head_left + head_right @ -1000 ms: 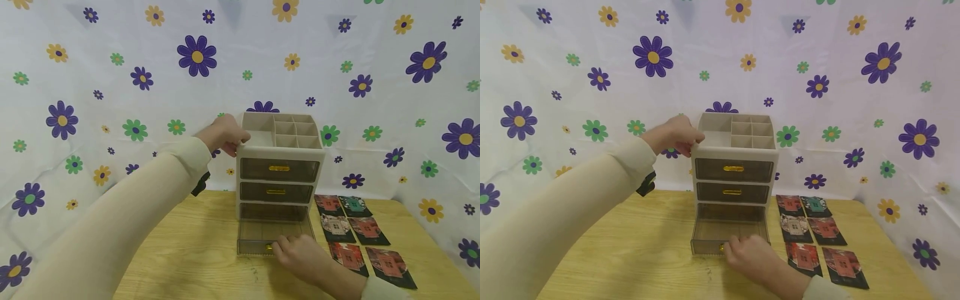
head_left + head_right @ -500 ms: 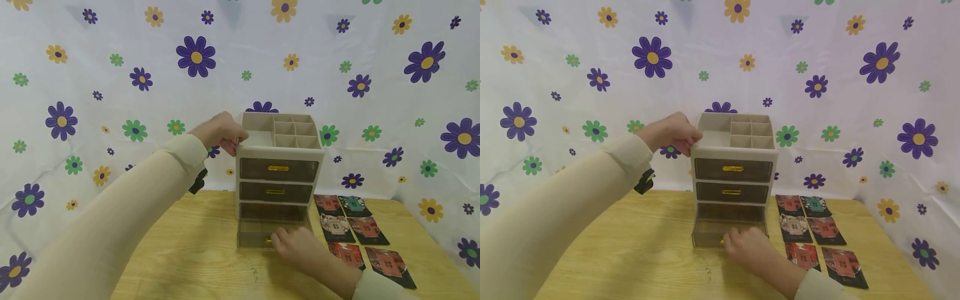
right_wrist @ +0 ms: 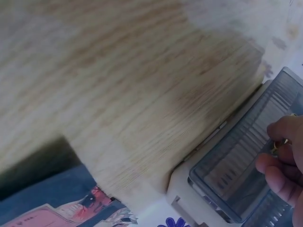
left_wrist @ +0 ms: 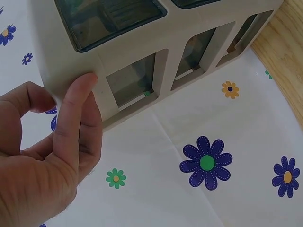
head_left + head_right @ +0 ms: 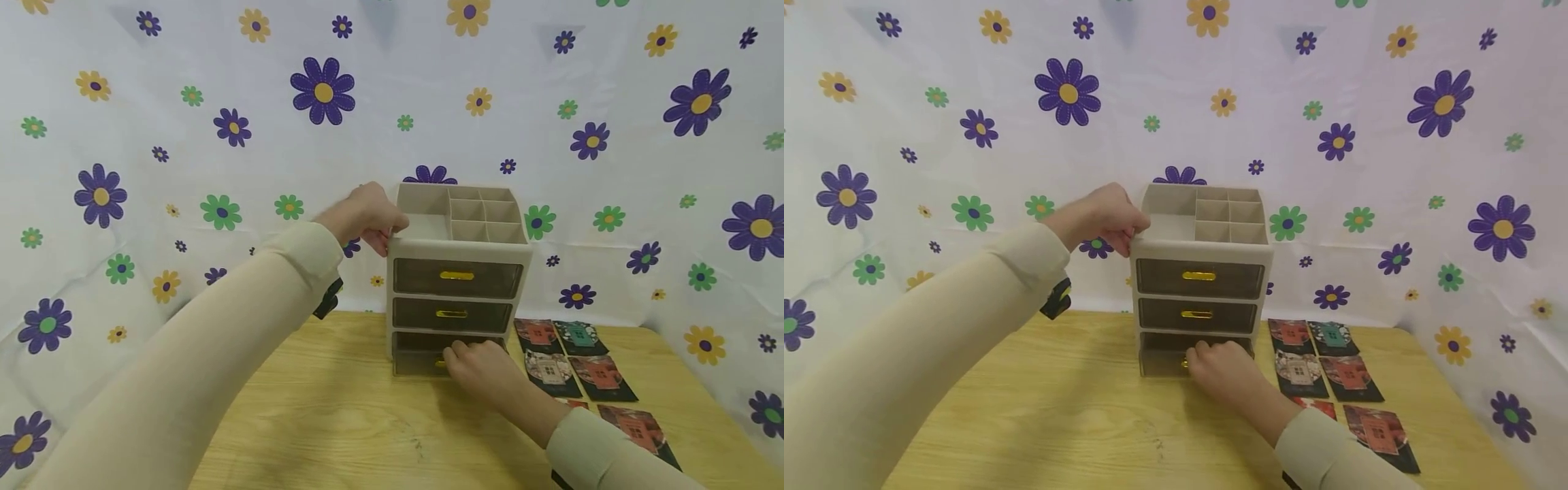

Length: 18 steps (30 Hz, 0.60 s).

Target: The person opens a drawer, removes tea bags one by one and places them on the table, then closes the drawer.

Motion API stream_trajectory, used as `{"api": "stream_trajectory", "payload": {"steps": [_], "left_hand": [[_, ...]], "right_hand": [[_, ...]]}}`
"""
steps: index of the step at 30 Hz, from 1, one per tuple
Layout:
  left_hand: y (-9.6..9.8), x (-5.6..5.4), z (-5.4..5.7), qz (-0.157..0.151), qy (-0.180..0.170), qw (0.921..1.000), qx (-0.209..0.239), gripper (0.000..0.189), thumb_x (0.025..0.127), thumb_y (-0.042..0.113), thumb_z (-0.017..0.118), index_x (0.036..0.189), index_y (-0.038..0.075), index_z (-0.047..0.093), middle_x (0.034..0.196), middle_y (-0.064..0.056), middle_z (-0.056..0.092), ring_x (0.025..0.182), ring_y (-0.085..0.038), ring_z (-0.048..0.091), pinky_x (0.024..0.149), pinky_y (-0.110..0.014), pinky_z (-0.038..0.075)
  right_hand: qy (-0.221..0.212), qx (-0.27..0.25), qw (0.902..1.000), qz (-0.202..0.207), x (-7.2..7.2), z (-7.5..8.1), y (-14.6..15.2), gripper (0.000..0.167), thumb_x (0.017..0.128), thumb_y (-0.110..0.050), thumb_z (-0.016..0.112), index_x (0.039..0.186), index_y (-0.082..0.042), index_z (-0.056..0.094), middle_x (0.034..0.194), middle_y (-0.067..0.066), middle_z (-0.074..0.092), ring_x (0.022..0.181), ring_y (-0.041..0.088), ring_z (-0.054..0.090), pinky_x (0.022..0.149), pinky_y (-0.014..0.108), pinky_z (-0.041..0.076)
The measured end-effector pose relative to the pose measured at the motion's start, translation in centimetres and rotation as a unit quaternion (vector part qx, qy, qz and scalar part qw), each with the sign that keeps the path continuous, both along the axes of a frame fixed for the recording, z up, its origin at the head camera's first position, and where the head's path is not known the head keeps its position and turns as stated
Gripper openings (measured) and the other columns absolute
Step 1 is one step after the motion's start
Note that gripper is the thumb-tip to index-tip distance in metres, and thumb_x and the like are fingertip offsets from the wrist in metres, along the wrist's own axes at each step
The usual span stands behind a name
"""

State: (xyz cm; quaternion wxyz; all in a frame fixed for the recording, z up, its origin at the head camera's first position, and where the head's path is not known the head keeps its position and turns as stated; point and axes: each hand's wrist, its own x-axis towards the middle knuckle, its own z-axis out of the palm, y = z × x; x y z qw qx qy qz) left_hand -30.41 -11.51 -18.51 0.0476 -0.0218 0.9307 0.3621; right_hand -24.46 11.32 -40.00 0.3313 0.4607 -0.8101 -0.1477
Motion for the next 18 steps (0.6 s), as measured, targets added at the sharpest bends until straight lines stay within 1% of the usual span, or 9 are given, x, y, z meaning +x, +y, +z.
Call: {"api": "stream_trajectory", "payload": {"steps": [4,6,8,11,15,16,18], "left_hand": [[0.1,0.1,0.1,-0.005,-0.006,1.0,0.005,0.019,0.087,0.009,0.06,0.1,-0.004,0.053,0.082,-0.014,0.057,0.051,-0.02,0.069,0.059,-0.032,0.064],[0.3,0.3,0.2,-0.007,-0.008,0.9999,0.004,0.019,0.088,0.009,0.06,0.101,-0.004,0.053,0.082,-0.014,0.057,0.052,-0.02,0.069,0.06,-0.032,0.064],[0.4,0.4,0.2,-0.008,-0.008,0.9999,0.002,0.019,0.088,0.009,0.06,0.1,-0.004,0.054,0.081,-0.014,0.057,0.051,-0.02,0.069,0.06,-0.032,0.064],[0.4,0.5,0.3,-0.007,-0.008,0.9999,-0.001,0.019,0.088,0.009,0.06,0.1,-0.003,0.054,0.081,-0.013,0.057,0.051,-0.02,0.069,0.06,-0.032,0.064],[0.0,0.4,0.1,-0.003,-0.005,1.0,0.006,0.018,0.087,0.009,0.059,0.099,-0.004,0.054,0.081,-0.014,0.059,0.05,-0.019,0.068,0.06,-0.032,0.064],[-0.2,0.4,0.0,-0.004,-0.003,0.9999,0.01,0.018,0.088,0.01,0.059,0.099,-0.004,0.055,0.081,-0.015,0.06,0.051,-0.019,0.068,0.061,-0.032,0.064],[-0.7,0.6,-0.3,-0.014,-0.005,0.9996,0.024,0.021,0.091,0.011,0.059,0.102,-0.006,0.059,0.087,-0.016,0.064,0.062,-0.02,0.071,0.063,-0.033,0.065]], "right_hand": [[-0.01,0.002,0.9998,-0.017,-0.5,0.0,-0.3,0.019,0.087,-0.007,0.074,0.076,-0.009,0.059,0.065,0.002,0.056,0.047,0.006,0.033,0.036,0.024,0.029],[-0.019,0.001,0.9994,-0.028,-0.9,0.0,-0.5,0.016,0.087,-0.007,0.074,0.078,-0.008,0.061,0.067,0.003,0.059,0.046,0.008,0.04,0.036,0.025,0.033],[-0.025,0.0,0.9988,-0.041,-1.3,0.0,-0.7,0.013,0.087,-0.007,0.074,0.08,-0.007,0.063,0.069,0.003,0.062,0.047,0.011,0.047,0.036,0.027,0.041],[-0.029,-0.005,0.9981,-0.054,-2.0,0.0,-1.0,0.009,0.087,-0.007,0.073,0.082,-0.007,0.066,0.07,0.004,0.064,0.049,0.014,0.054,0.038,0.031,0.047],[-0.025,-0.012,0.9982,-0.052,-2.3,0.0,-1.1,0.009,0.087,-0.007,0.073,0.082,-0.007,0.066,0.068,0.003,0.063,0.049,0.015,0.056,0.039,0.033,0.049],[-0.028,-0.016,0.9981,-0.052,-2.3,0.0,-1.0,0.01,0.087,-0.009,0.073,0.081,-0.008,0.066,0.068,0.003,0.063,0.049,0.014,0.056,0.038,0.033,0.049],[-0.05,-0.03,0.9968,-0.055,-2.2,0.0,-0.8,0.014,0.089,-0.016,0.073,0.08,-0.009,0.065,0.068,0.001,0.062,0.05,0.014,0.056,0.039,0.032,0.048]]}}
